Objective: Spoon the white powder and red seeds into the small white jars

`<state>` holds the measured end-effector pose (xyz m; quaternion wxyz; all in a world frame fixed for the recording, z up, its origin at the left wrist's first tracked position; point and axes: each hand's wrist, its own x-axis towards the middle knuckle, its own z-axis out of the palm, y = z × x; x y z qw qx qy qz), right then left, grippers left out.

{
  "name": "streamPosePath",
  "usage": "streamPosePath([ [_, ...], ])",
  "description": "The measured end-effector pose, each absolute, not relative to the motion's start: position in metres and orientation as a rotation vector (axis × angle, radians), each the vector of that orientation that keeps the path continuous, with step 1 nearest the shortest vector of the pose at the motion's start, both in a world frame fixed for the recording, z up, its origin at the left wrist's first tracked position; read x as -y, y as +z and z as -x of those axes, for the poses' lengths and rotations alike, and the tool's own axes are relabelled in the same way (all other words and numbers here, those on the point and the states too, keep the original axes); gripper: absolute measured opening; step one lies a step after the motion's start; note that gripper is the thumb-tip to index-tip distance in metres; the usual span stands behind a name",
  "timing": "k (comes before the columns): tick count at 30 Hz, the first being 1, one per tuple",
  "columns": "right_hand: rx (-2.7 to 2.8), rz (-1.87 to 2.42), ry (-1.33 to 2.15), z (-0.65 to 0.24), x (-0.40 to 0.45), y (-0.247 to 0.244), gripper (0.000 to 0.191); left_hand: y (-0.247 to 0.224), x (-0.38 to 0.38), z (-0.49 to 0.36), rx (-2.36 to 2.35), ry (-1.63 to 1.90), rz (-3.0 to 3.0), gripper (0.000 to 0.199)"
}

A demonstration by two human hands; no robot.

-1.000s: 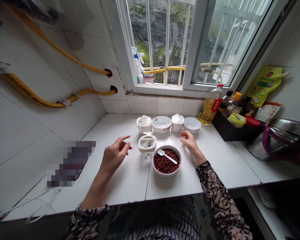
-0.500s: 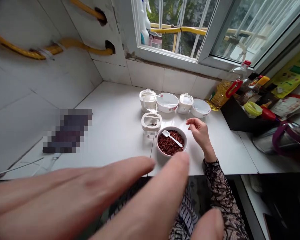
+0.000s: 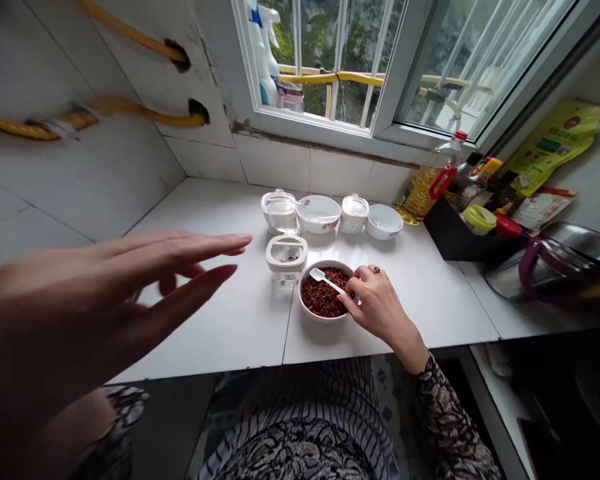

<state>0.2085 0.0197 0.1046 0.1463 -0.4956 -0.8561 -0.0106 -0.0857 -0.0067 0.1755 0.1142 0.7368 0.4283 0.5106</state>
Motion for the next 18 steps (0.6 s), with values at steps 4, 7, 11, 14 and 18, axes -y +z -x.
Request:
streamPosePath([
  [4,2.438,1.462,-0.049,-0.208,-0.020,0.102,0.017,0.157,-0.031,0.079,-1.219,1.436,-2.298,0.024],
  [7,2.363,1.459,0.023,-0.209,-0.019,0.104,0.015,0.128,-0.056,0.074,-1.240,1.473,-2.103,0.028],
  [11,2.208,1.404,0.181,-0.211,-0.020,0.110,0.017,0.099,-0.080,0.066,-1.244,1.547,-1.858,0.025],
  [14,2.087,1.356,0.269,-0.213,-0.027,0.116,0.019,0.083,-0.090,0.063,-1.349,1.554,-1.707,0.021],
  [18,2.009,1.313,0.207,-0.218,-0.041,0.126,0.023,0.070,-0.092,0.067,-1.435,1.565,-1.646,0.020],
])
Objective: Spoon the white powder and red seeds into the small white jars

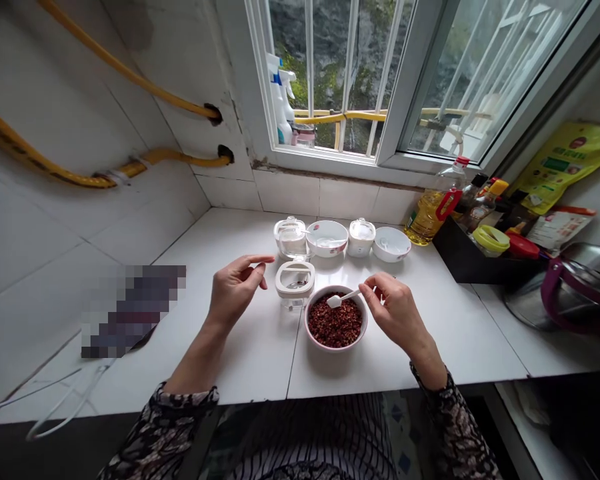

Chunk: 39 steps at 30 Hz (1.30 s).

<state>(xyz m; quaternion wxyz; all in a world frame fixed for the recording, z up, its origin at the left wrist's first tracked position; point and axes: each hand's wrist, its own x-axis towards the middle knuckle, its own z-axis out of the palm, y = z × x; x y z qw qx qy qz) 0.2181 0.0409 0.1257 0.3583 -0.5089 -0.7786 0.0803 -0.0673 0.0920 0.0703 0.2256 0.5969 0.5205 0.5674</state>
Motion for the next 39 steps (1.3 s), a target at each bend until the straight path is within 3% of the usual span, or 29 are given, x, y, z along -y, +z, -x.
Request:
streamPosePath([
  [6,2.115,1.299,0.125,-0.223,-0.061,0.131,0.025,0.065,-0.090,0.072,-1.490,1.584,-1.619,0.020],
  [11,2.167,1.282,0.374,-0.215,-0.073,0.121,0.027,0.063,-0.090,0.070,-1.497,1.541,-1.683,0.020],
  [20,1.785,1.305,0.838,-0.228,-0.087,0.103,0.044,0.061,-0.090,0.068,-1.520,1.534,-1.818,0.022],
  [39,1.627,1.234,0.844,-0.230,-0.092,0.091,0.045,0.055,-0.091,0.065,-1.515,1.510,-1.918,0.021],
])
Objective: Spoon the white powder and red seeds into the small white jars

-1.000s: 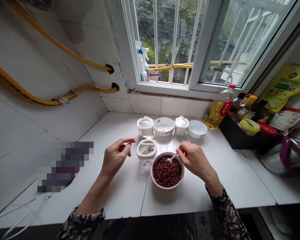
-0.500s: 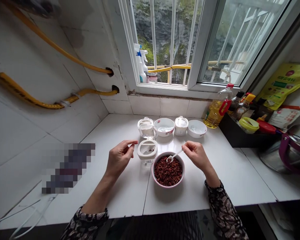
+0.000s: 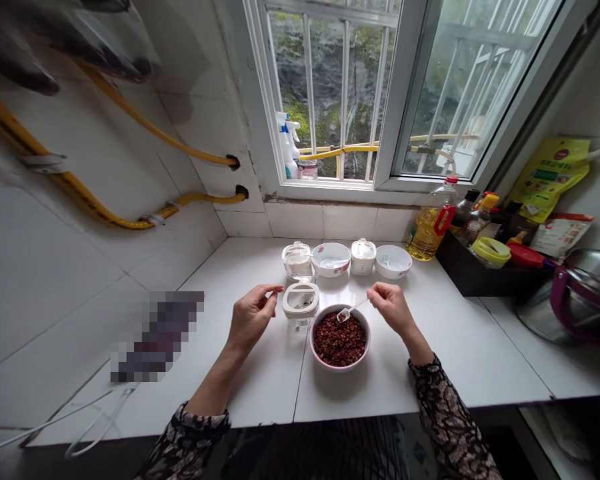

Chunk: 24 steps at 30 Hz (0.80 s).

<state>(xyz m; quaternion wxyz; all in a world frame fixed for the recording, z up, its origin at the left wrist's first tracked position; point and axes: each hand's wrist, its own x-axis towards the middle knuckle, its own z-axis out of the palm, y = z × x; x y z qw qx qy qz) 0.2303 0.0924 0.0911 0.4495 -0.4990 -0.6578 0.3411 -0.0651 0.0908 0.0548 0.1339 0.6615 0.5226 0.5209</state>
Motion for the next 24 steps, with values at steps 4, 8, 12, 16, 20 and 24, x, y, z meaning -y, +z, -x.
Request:
streamPosePath([
  [4,1.565,1.232,0.889,-0.227,-0.095,0.086,0.044,0.055,-0.076,0.062,-1.508,1.555,-1.971,0.019],
  [8,1.526,1.214,0.922,-0.227,-0.096,0.085,0.042,0.053,-0.052,0.055,-1.435,1.537,-2.106,0.012],
  [12,1.489,1.191,0.961,-0.228,-0.096,0.085,0.041,0.047,-0.026,0.043,-1.299,1.476,-2.432,0.016],
  [16,1.487,1.176,0.984,-0.226,-0.096,0.085,0.041,0.035,-0.004,0.027,-1.239,1.383,-2.439,0.035],
  [20,1.514,1.183,0.964,-0.225,-0.095,0.085,0.044,0.020,0.005,0.016,-1.262,1.329,-2.360,0.037],
  [24,1.500,1.171,0.996,-0.226,-0.095,0.084,0.044,0.013,0.004,0.012,-1.270,1.275,-2.348,0.037],
])
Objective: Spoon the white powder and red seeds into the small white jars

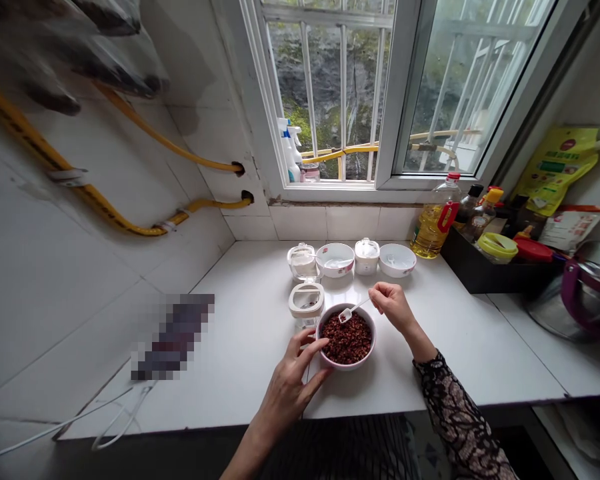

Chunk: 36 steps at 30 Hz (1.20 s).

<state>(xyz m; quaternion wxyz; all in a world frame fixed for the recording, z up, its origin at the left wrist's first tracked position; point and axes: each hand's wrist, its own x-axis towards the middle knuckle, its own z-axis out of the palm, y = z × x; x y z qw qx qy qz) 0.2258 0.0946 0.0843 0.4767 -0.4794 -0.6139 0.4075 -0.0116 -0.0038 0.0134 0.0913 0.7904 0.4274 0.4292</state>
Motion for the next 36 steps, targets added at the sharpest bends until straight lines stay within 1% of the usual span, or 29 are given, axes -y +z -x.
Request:
streamPosePath([
  [5,1.453,1.159,1.084,-0.229,-0.097,0.080,0.039,0.012,0.009,0.005,-1.335,1.259,-2.266,0.041],
  [9,1.436,1.170,1.113,-0.229,-0.099,0.076,0.039,0.008,0.017,-0.005,-1.388,1.312,-2.187,0.042],
  [14,1.401,1.170,1.155,-0.225,-0.098,0.074,0.039,0.003,0.021,-0.011,-1.415,1.307,-2.189,0.048],
  [21,1.298,1.131,1.155,-0.203,-0.110,0.086,0.038,0.003,0.019,-0.009,-1.408,1.309,-2.188,0.051],
  [24,1.416,1.090,1.011,-0.189,-0.113,0.097,0.040,0.002,0.019,-0.010,-1.404,1.314,-2.203,0.053],
  [26,1.567,1.060,0.790,-0.180,-0.110,0.101,0.039,0.000,0.019,-0.010,-1.412,1.312,-2.201,0.053],
  [29,1.812,1.000,0.412,-0.170,-0.101,0.100,0.031,0.000,0.019,-0.011,-1.423,1.306,-2.183,0.053],
  [31,1.960,0.933,0.224,-0.167,-0.095,0.097,0.027,0.001,0.019,-0.011,-1.415,1.304,-2.180,0.053],
  [33,2.018,0.871,0.132,-0.168,-0.092,0.095,0.025,0.003,0.019,-0.011,-1.401,1.300,-2.184,0.053],
  [36,1.884,0.877,0.189,-0.179,-0.095,0.096,0.025,0.005,0.020,-0.010,-1.394,1.289,-2.179,0.053],
])
